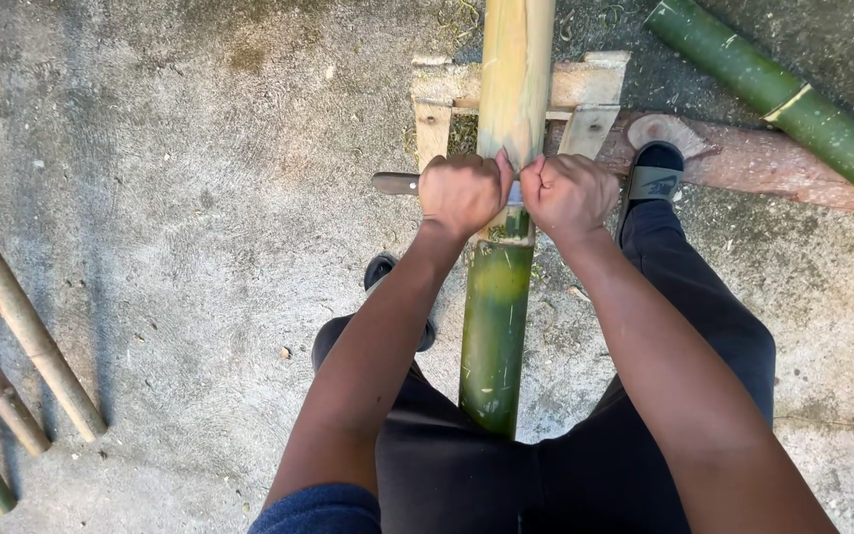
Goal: The recorder uses a knife to strip the green outer layer from a bamboo pole.
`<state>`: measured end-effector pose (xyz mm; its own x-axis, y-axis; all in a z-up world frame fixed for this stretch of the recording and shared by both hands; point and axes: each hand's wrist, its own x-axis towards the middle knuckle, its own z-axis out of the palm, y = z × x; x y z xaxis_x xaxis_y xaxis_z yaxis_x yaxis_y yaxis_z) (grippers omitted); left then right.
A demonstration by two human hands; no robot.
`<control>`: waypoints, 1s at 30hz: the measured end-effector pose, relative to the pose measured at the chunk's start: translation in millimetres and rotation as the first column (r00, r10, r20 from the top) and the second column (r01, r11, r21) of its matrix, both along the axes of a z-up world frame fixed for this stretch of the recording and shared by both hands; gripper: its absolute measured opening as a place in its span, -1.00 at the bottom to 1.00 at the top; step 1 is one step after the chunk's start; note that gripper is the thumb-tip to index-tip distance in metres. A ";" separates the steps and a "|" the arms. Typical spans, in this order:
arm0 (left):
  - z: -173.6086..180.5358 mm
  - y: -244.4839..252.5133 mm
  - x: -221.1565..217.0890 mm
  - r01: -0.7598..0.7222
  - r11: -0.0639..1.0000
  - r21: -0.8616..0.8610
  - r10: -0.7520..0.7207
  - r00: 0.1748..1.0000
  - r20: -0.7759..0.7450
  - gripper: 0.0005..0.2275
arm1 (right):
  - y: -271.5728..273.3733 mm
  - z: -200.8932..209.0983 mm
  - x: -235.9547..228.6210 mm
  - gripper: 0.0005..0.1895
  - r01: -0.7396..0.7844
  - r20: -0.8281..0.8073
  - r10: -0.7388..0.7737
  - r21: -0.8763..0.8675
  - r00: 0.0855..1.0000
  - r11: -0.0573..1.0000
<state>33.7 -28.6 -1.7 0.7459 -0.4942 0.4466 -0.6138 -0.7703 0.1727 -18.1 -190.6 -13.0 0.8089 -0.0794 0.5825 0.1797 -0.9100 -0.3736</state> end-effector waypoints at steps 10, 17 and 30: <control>7.4 8.9 -27.6 0.028 0.999 0.038 -0.022 0.989 -0.145 -0.53 | 8.2 1.3 -25.5 -0.54 -0.016 -0.137 0.016 0.001 0.990 1.000; 9.5 5.3 -15.4 -0.024 0.991 0.134 0.054 0.974 -0.221 -0.51 | 5.6 -0.4 -16.9 -0.54 -0.003 -0.260 0.022 0.073 0.965 0.997; 14.1 -7.6 3.1 0.008 0.997 0.075 -0.002 0.997 -0.072 -0.56 | -3.8 -1.0 2.2 -0.58 0.006 -0.037 -0.004 0.039 0.999 0.999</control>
